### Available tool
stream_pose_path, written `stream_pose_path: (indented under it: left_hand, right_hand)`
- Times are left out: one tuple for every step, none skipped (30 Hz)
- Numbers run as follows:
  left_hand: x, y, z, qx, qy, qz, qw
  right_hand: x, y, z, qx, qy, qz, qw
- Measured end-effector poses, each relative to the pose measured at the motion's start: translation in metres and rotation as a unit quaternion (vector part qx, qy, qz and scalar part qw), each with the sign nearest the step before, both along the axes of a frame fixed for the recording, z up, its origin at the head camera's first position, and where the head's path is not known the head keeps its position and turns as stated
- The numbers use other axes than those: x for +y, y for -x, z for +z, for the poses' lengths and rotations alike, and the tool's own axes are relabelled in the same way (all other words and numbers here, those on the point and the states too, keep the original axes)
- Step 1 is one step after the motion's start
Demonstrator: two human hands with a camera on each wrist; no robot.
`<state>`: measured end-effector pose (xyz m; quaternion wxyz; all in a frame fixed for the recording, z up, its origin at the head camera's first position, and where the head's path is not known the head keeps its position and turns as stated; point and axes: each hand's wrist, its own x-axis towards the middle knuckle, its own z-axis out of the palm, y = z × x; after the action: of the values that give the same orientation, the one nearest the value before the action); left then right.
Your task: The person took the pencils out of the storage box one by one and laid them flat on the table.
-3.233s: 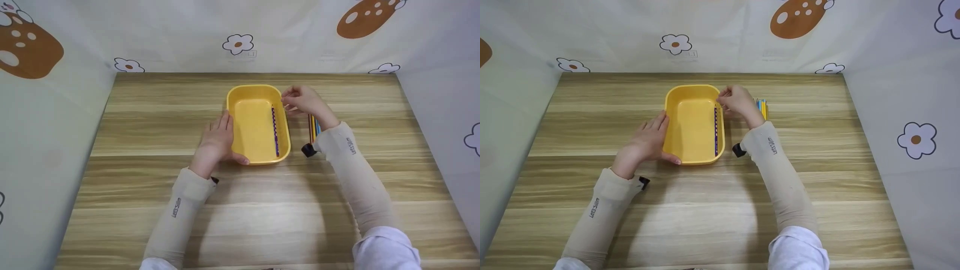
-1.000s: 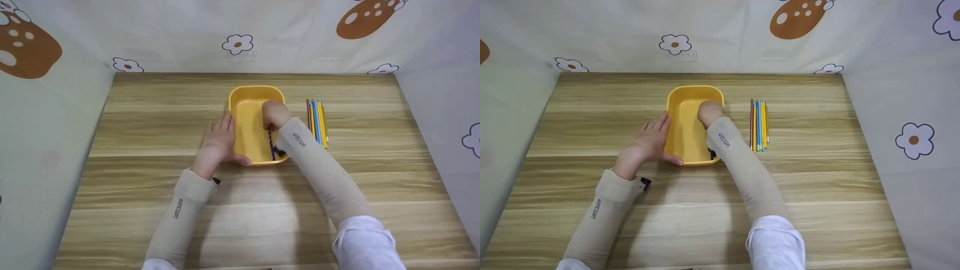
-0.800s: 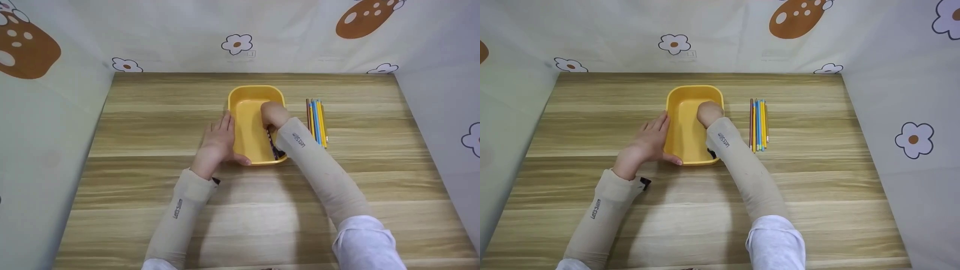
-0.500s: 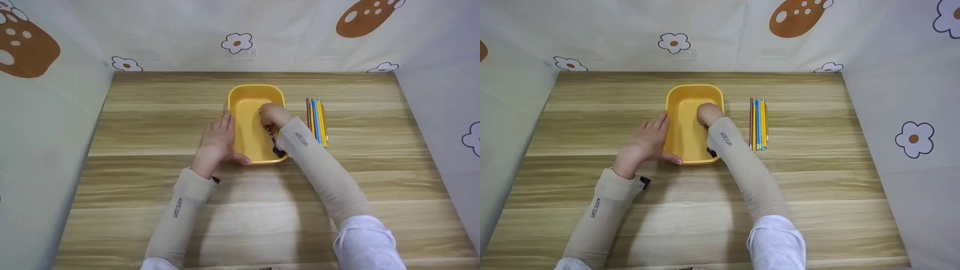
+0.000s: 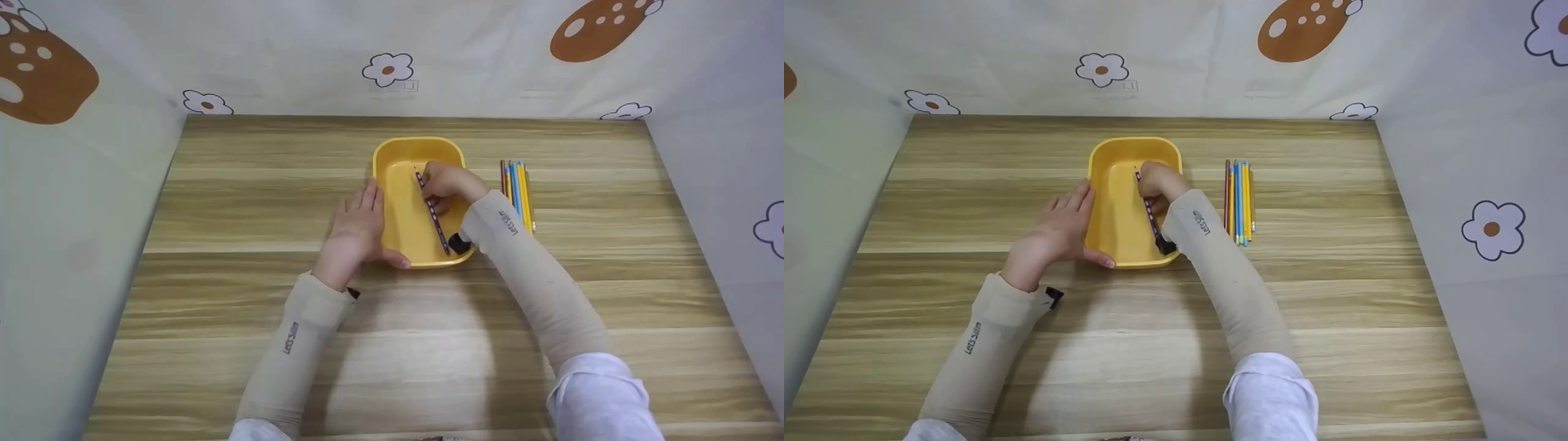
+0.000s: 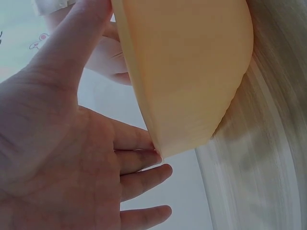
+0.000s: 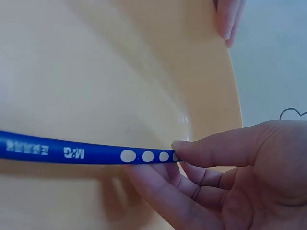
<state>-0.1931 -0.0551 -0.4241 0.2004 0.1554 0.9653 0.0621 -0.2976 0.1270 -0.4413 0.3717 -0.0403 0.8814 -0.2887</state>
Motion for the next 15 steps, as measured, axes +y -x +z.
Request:
stream_pose_path:
  left_hand:
    - [0.000,0.000,0.000,0.000,0.001,0.000,1.0000]
    - [0.001,0.000,0.000,0.001,0.003,-0.001,1.0000]
    - [0.001,0.000,0.000,0.001,0.004,-0.001,1.0000]
    - [0.001,-0.001,0.000,0.001,0.006,-0.002,1.0000]
    - [0.001,-0.001,0.000,0.001,0.005,-0.002,1.0000]
    - [0.001,-0.001,0.000,-0.001,0.004,-0.001,1.0000]
    - [0.001,-0.001,0.000,-0.001,0.004,0.000,1.0000]
    - [0.001,-0.001,0.001,-0.002,0.004,0.001,1.0000]
    - [0.001,-0.001,0.001,-0.003,0.003,0.002,1.0000]
    - [0.001,-0.001,0.001,-0.004,0.002,0.004,1.0000]
    - [0.001,-0.001,0.001,-0.005,0.000,0.005,1.0000]
    - [0.001,0.000,0.001,-0.007,0.000,0.006,1.0000]
    - [0.001,0.000,0.002,-0.008,0.001,0.006,1.0000]
    - [0.001,0.000,0.002,-0.009,0.001,0.005,0.9999]
    - [0.001,0.000,0.002,-0.011,0.001,0.005,0.9999]
  right_hand:
    - [0.001,0.000,0.000,0.002,0.004,-0.004,1.0000]
    - [0.001,0.000,0.000,0.007,0.007,-0.003,0.9999]
    - [0.001,0.000,0.000,0.011,0.009,-0.002,0.9999]
    - [0.002,0.000,0.001,0.018,0.010,0.000,0.9998]
    - [0.002,0.000,0.001,0.023,0.010,0.000,0.9997]
    - [0.003,0.000,0.002,0.024,0.014,-0.006,0.9996]
    - [0.004,-0.001,0.003,0.028,0.018,-0.010,0.9994]
    - [0.005,-0.001,0.003,0.031,0.023,-0.014,0.9992]
    - [0.006,-0.001,0.005,0.032,0.030,-0.022,0.9988]
    - [0.007,-0.002,0.006,0.033,0.038,-0.030,0.9983]
    - [0.008,-0.002,0.007,0.035,0.046,-0.039,0.9976]
    - [0.009,-0.003,0.008,0.035,0.054,-0.046,0.9969]
    - [0.011,-0.003,0.008,0.035,0.065,-0.054,0.9958]
    - [0.012,-0.003,0.009,0.033,0.078,-0.063,0.9944]
    - [0.013,-0.003,0.010,0.033,0.090,-0.072,0.9928]
